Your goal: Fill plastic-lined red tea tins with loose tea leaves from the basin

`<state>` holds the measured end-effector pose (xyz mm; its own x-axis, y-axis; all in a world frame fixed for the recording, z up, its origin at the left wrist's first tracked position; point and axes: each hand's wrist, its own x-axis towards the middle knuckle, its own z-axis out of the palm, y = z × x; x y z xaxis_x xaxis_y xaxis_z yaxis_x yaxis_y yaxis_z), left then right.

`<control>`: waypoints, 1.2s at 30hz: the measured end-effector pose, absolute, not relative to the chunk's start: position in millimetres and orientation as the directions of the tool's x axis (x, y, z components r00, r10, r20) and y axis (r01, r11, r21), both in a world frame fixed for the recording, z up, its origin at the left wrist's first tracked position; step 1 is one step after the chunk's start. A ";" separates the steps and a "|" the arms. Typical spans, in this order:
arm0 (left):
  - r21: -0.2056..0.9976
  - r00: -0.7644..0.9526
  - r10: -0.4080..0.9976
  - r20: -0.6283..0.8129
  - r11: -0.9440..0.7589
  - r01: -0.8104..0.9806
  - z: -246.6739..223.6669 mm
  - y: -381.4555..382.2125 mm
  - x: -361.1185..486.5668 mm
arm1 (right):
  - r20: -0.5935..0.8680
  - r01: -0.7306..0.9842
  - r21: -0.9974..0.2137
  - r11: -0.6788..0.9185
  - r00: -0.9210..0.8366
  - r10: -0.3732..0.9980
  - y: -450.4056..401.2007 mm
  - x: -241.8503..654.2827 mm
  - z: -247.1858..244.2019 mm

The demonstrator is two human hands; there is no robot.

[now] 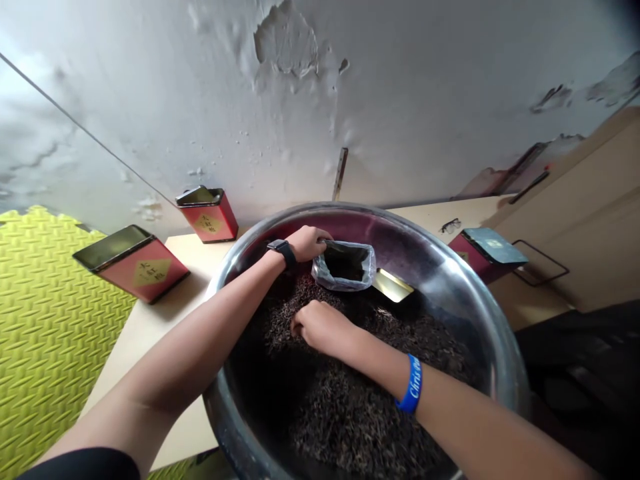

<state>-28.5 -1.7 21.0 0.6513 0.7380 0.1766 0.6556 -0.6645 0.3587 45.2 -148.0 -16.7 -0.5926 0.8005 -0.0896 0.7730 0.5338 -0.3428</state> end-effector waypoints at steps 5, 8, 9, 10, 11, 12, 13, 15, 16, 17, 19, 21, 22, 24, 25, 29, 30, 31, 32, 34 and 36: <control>0.377 0.655 0.735 0.177 -0.665 0.645 21.8 -2.2 -28.6 | 0.074 0.772 -0.415 0.482 -0.500 0.863 -134.0 64.8 1.4; 0.379 0.669 0.719 0.189 -0.682 0.626 20.5 -0.8 -29.3 | 0.194 0.711 -0.592 0.379 -0.330 0.924 -121.3 84.7 14.5; 0.378 0.676 0.711 0.195 -0.690 0.617 19.7 -0.2 -29.6 | 0.211 0.677 -0.654 0.338 -0.267 0.941 -116.3 91.4 16.4; 0.378 0.683 0.702 0.202 -0.699 0.607 18.9 0.5 -29.8 | 0.217 0.639 -0.708 0.300 -0.206 0.954 -111.5 97.5 17.2; 0.376 0.690 0.693 0.209 -0.709 0.597 18.1 1.1 -29.9 | 0.217 0.598 -0.755 0.267 -0.156 0.964 -107.0 102.8 17.1; 0.374 0.695 0.686 0.216 -0.716 0.590 17.3 1.7 -30.1 | 0.211 0.555 -0.797 0.238 -0.113 0.971 -103.2 107.0 16.5; 0.371 0.699 0.680 0.222 -0.722 0.584 16.7 2.1 -30.2 | 0.200 0.513 -0.832 0.212 -0.079 0.977 -100.1 110.1 15.7; 0.361 0.707 0.670 0.225 -0.732 0.579 15.7 2.8 -30.3 | 0.174 0.439 -0.882 0.171 -0.034 0.984 -96.5 113.5 14.7; 0.355 0.709 0.668 0.224 -0.734 0.579 15.3 2.9 -30.2 | 0.163 0.413 -0.897 0.156 -0.019 0.986 -95.7 114.2 14.7; 0.350 0.709 0.669 0.224 -0.734 0.582 14.9 2.9 -30.2 | 0.155 0.392 -0.908 0.146 -0.008 0.988 -95.4 114.7 14.9; 0.345 0.704 0.674 0.223 -0.730 0.590 14.2 2.7 -29.9 | 0.145 0.363 -0.922 0.133 0.004 0.989 -95.4 115.7 15.8; 0.346 0.693 0.684 0.228 -0.722 0.600 13.6 2.3 -29.8 | 0.135 0.344 -0.931 0.122 0.013 0.991 -95.3 117.6 16.9; 0.348 0.687 0.689 0.232 -0.718 0.603 13.4 2.1 -29.7 | 0.130 0.341 -0.933 0.115 0.020 0.991 -95.2 118.8 17.5; 0.357 0.679 0.693 0.243 -0.715 0.601 13.3 1.9 -29.7 | 0.120 0.350 -0.932 0.098 0.039 0.992 -94.6 121.3 18.6; 0.365 0.678 0.690 0.252 -0.717 0.594 13.3 1.9 -29.7 | 0.117 0.359 -0.929 0.090 0.054 0.992 -94.3 122.4 19.2; 0.410 0.671 0.658 0.342 -0.747 0.523 14.2 2.6 -29.1 | 0.127 0.389 -0.918 0.074 0.113 0.985 -92.9 125.1 19.7; 0.422 0.664 0.650 0.371 -0.754 0.503 14.4 2.7 -28.8 | 0.134 0.397 -0.915 0.075 0.123 0.983 -92.3 125.6 18.9; 0.431 0.657 0.643 0.393 -0.760 0.487 14.6 2.8 -28.5 | 0.138 0.406 -0.911 0.074 0.132 0.982 -91.4 126.1 17.7; 0.435 0.655 0.637 0.407 -0.766 0.474 14.7 2.7 -28.1 | 0.142 0.416 -0.906 0.072 0.140 0.980 -90.3 126.8 16.0; 0.425 0.670 0.611 0.422 -0.786 0.449 14.6 2.5 -27.2 | 0.151 0.449 -0.891 0.066 0.156 0.976 -87.7 128.8 11.7; 0.404 0.702 0.567 0.431 -0.817 0.412 14.3 2.3 -26.3 | 0.169 0.500 -0.864 0.065 0.167 0.971 -85.1 131.4 6.9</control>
